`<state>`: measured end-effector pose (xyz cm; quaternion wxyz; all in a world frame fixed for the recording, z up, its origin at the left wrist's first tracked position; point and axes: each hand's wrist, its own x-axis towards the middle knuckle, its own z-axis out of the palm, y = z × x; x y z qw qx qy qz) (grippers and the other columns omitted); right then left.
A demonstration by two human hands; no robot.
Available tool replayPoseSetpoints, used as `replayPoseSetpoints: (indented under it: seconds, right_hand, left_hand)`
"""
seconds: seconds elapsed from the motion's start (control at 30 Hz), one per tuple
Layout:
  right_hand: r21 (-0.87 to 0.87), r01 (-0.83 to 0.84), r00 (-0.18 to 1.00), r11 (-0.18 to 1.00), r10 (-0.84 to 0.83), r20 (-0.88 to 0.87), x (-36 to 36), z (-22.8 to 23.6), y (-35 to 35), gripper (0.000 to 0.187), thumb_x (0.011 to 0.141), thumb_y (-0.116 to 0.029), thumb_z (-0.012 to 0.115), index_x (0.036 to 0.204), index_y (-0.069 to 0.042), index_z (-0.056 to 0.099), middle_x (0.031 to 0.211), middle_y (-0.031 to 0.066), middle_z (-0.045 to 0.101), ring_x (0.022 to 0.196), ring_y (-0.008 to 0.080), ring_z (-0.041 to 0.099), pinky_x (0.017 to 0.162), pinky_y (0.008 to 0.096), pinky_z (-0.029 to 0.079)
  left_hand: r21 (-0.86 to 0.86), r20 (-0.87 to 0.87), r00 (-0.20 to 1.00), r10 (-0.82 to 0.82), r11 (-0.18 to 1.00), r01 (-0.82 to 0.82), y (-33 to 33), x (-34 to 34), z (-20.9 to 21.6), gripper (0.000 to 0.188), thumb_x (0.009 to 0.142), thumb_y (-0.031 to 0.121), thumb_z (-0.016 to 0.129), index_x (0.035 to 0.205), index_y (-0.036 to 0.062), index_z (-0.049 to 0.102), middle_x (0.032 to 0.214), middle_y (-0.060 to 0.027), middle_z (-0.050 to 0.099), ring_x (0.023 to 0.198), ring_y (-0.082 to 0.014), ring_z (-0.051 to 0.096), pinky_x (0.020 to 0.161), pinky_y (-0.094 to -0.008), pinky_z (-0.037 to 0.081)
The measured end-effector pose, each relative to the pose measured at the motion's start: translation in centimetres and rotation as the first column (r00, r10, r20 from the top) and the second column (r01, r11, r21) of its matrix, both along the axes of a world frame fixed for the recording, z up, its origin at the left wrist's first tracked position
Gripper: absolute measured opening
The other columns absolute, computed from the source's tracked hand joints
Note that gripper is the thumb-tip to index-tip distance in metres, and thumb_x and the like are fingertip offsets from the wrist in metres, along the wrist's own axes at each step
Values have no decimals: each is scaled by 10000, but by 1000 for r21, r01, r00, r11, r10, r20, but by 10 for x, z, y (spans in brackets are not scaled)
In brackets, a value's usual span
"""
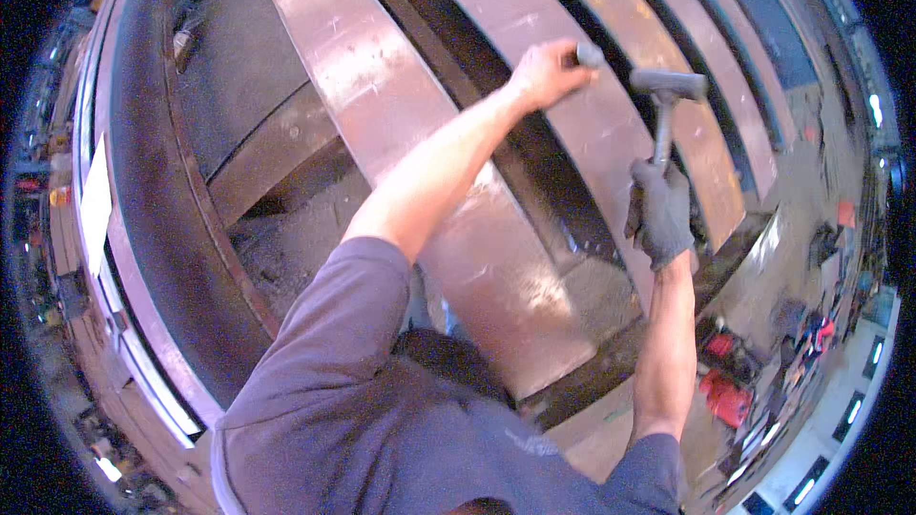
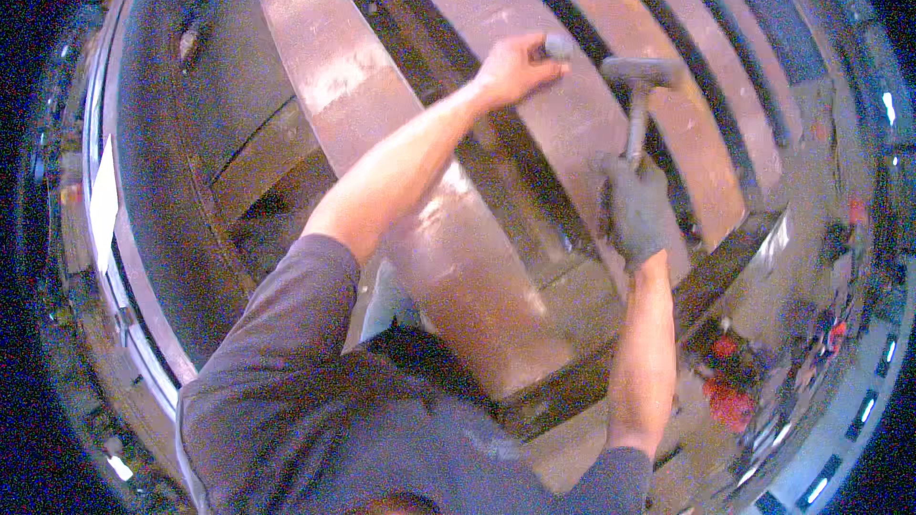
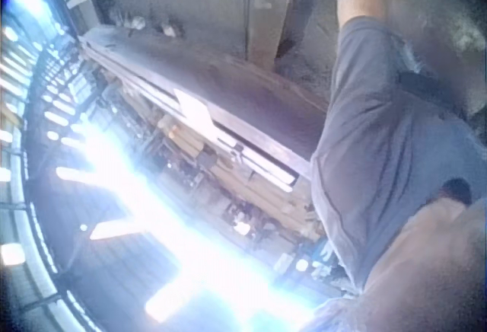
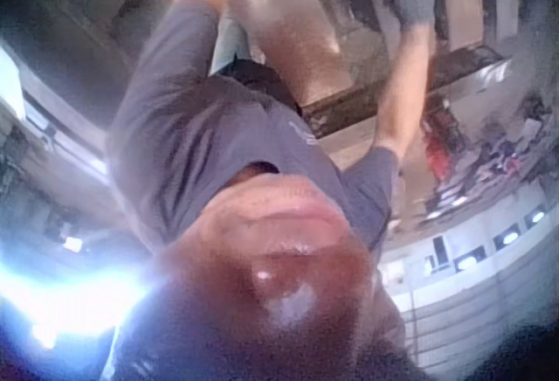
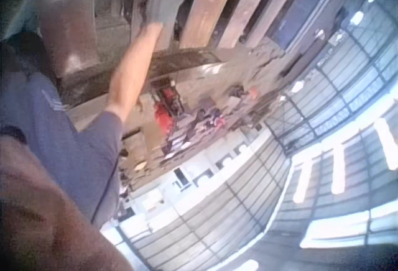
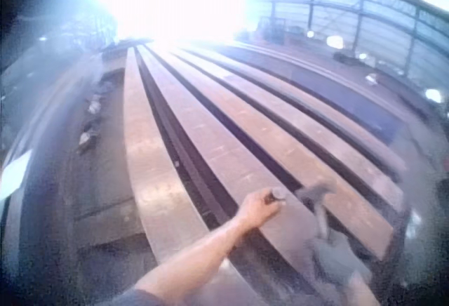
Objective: The person uses a hammer and a metal punch to repeatedly strike a large curved metal sheet, creating indentations along its surface. The person holds the punch with the left hand and strikes it with the hammer in the right hand while standing in a workshop.
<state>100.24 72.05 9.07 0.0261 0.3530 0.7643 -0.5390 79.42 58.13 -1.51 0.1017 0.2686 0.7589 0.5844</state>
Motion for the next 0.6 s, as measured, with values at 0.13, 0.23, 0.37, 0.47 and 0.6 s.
replayPoseSetpoints:
  seconds: [0.13,0.23,0.37,0.47,0.6]
  right_hand:
    - [187,232,968,955,-207,-143,49,-31,-3,217,946,-267,628,839,-106,528,632,-3,509,409,124,451,370,307,372]
    - [326,268,956,907,-208,-207,67,-70,19,231,943,-262,627,795,-121,520,615,-8,497,431,120,455,404,297,379]
    - [-69,342,934,937,-347,-87,64,-62,2,251,959,-271,631,780,-131,523,597,-21,479,464,104,454,437,277,361]
    - [40,361,930,932,-357,-93,64,-69,13,263,967,-279,640,773,-141,530,593,-27,470,474,96,443,444,272,342]
    - [-29,369,925,929,-370,-83,61,-70,12,252,961,-286,658,780,-149,550,603,-33,473,472,81,421,436,263,326]
  left_hand:
    - [81,148,986,72,993,-84,-4,-4,5,463,885,376,805,1196,47,706,1001,-94,762,904,-161,712,804,-344,570]
    - [212,301,952,54,970,-122,2,-27,1,451,932,303,781,1253,9,663,1033,-57,747,917,-122,695,741,-281,574]
    - [336,396,918,39,923,-185,-17,-36,1,358,911,279,805,1142,23,706,1003,-46,744,844,-106,665,737,-272,564]
    - [142,197,971,132,976,-162,-44,-64,26,417,911,353,802,1136,14,708,951,-56,747,815,-100,663,744,-292,566]
    - [256,180,967,179,941,-222,-56,-111,24,513,886,440,805,1154,11,715,1002,-103,774,898,-172,736,813,-338,576]
